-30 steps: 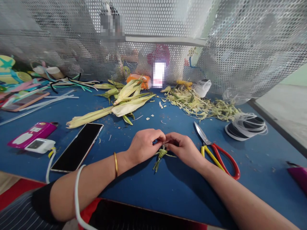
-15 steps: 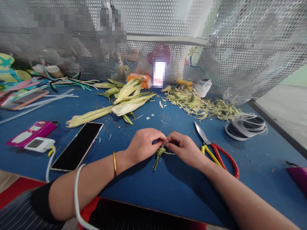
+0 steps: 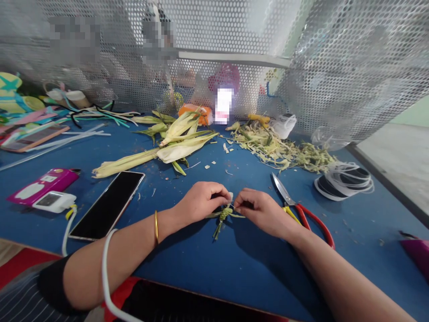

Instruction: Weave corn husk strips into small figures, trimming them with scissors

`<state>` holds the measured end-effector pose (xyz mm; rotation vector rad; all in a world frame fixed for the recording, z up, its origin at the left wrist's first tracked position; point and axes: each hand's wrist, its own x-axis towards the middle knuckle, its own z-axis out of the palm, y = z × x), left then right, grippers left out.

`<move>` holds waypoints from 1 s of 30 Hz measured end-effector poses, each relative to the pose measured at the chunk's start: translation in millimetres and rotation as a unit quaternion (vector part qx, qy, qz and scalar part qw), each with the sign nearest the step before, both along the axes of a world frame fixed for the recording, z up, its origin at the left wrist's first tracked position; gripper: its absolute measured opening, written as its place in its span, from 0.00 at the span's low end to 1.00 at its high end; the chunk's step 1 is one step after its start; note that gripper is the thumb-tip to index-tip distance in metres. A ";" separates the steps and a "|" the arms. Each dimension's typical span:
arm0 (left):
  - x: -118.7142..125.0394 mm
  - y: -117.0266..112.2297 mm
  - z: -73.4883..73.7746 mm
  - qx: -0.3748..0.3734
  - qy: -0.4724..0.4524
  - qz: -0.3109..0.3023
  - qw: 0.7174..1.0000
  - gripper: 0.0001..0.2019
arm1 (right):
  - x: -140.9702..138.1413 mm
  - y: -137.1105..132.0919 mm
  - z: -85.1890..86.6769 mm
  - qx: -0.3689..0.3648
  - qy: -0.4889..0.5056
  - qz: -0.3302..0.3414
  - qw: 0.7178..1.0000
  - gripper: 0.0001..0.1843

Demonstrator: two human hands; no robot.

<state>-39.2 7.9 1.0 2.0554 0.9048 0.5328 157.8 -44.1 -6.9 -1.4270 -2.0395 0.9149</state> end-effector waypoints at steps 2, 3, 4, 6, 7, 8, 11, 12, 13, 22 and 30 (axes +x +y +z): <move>-0.2 1.1 0.8 -0.005 0.006 0.011 1.000 0.05 | 2.5 -0.3 1.7 -0.005 -0.015 0.020 1.000 0.10; -0.5 1.9 1.1 0.001 0.014 0.015 1.000 0.06 | 4.2 -0.5 2.6 -0.011 -0.029 0.031 0.999 0.11; -1.0 2.8 1.3 0.015 0.027 0.020 0.999 0.06 | 6.1 -0.6 3.5 -0.018 -0.048 0.042 0.998 0.11; -2.2 4.8 1.6 0.053 0.064 0.029 0.996 0.07 | 10.5 -0.9 5.6 -0.033 -0.092 0.059 0.993 0.12; -2.8 5.6 1.6 0.071 0.085 0.031 0.993 0.07 | 12.8 -0.9 6.8 -0.039 -0.114 0.064 0.991 0.12; -3.3 6.1 1.4 0.085 0.107 0.032 0.990 0.07 | 15.0 -0.9 8.1 -0.044 -0.131 0.068 0.988 0.13; -3.9 5.8 0.3 0.105 0.158 0.024 0.982 0.07 | 20.0 -0.4 11.2 -0.052 -0.145 0.070 0.986 0.13; -3.7 5.2 -0.3 0.113 0.169 0.020 0.979 0.07 | 20.4 -0.2 11.7 -0.049 -0.131 0.065 0.988 0.13; -3.5 4.5 -0.9 0.122 0.176 0.017 0.977 0.07 | 19.9 -0.1 11.7 -0.040 -0.104 0.057 0.992 0.12; -1.7 3.6 -2.7 0.126 0.169 0.021 0.977 0.06 | -4.1 1.0 -3.5 -0.143 0.293 -0.006 0.945 0.08; 2.9 5.4 -5.1 -0.144 -0.068 0.021 0.987 0.06 | -4.5 1.4 -14.5 -0.104 0.234 -0.009 0.967 0.07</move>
